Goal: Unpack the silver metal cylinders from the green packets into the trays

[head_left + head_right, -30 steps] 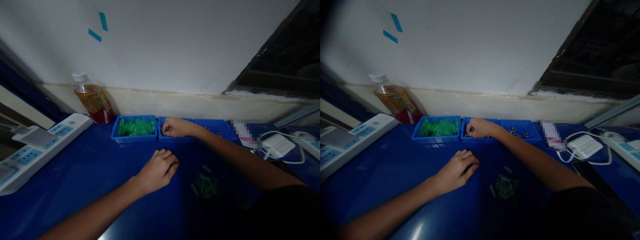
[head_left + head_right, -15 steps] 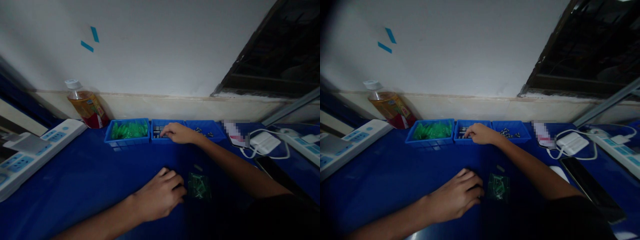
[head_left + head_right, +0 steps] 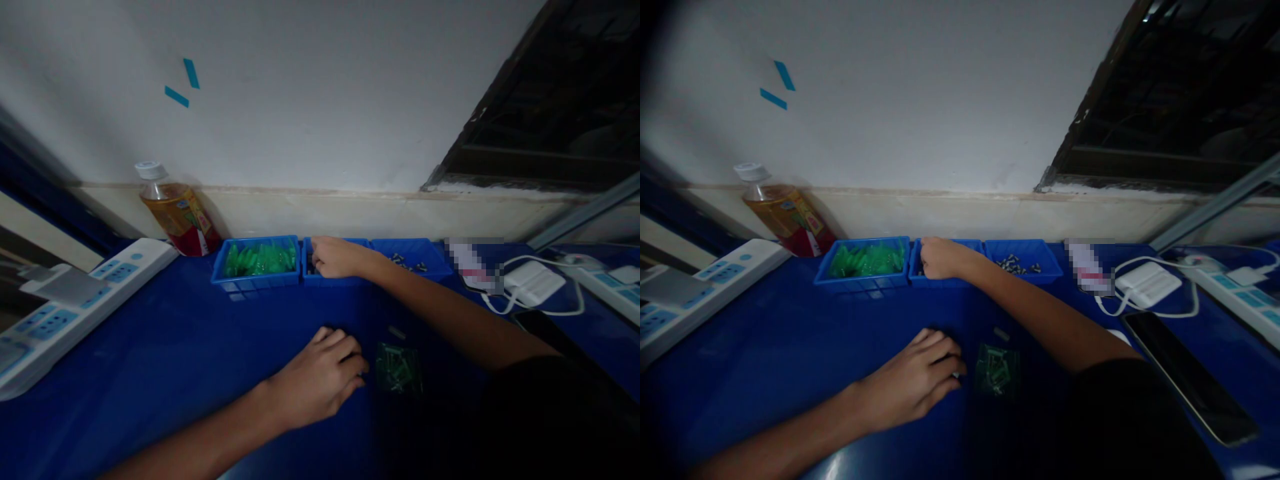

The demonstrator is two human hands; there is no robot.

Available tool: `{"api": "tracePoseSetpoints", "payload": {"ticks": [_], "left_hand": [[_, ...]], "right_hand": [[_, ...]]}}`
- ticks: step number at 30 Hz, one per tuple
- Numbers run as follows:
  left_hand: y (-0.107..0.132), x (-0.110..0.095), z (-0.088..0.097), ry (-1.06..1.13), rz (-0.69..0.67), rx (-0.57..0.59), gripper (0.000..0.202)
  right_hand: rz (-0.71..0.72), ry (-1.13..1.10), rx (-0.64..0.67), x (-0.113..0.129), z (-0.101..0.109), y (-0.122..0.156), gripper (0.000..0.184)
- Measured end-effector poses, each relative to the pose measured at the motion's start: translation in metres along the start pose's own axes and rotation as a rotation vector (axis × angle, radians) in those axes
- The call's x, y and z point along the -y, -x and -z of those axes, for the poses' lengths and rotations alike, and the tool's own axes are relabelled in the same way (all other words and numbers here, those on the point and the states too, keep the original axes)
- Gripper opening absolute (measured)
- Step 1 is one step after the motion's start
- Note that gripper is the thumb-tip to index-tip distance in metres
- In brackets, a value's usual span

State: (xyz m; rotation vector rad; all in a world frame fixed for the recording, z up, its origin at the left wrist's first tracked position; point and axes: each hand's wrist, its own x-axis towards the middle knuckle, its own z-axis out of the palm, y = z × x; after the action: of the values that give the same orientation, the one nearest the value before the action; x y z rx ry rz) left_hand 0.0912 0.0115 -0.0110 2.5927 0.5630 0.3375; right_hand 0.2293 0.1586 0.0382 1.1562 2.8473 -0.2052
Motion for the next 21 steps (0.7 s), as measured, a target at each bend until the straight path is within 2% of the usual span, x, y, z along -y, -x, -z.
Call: {"api": "tracePoseSetpoints", "payload": {"ticks": [3,5,7,10,12,14,17,21], "left_hand": [[0.000,0.002,0.002,0.086,0.022,-0.058,0.015],[-0.001,0.006,0.004,0.265,0.089,-0.165,0.015],[-0.003,0.014,0.006,0.550,0.234,-0.328,0.016],[-0.007,0.025,0.007,1.042,0.473,-0.562,0.021],[-0.010,0.028,0.006,1.321,0.571,-0.645,0.028],[-0.012,0.027,0.005,1.474,0.625,-0.680,0.032],[-0.012,0.022,0.004,1.397,0.613,-0.711,0.028],[-0.007,0.025,0.007,0.901,0.484,-0.723,0.021]], "right_hand": [[-0.016,-0.023,-0.057,0.003,0.006,0.008,0.022],[-0.029,-0.092,-0.208,0.010,0.006,0.026,0.023],[-0.058,-0.227,-0.410,0.025,0.001,0.052,0.023],[-0.147,-0.374,-0.664,0.055,-0.020,0.092,0.017],[-0.176,-0.325,-0.682,0.073,-0.037,0.108,0.023],[-0.186,-0.256,-0.651,0.084,-0.051,0.113,0.021],[-0.172,-0.248,-0.643,0.088,-0.060,0.108,0.012],[-0.198,-0.391,-0.725,0.082,-0.053,0.101,0.013]]}}
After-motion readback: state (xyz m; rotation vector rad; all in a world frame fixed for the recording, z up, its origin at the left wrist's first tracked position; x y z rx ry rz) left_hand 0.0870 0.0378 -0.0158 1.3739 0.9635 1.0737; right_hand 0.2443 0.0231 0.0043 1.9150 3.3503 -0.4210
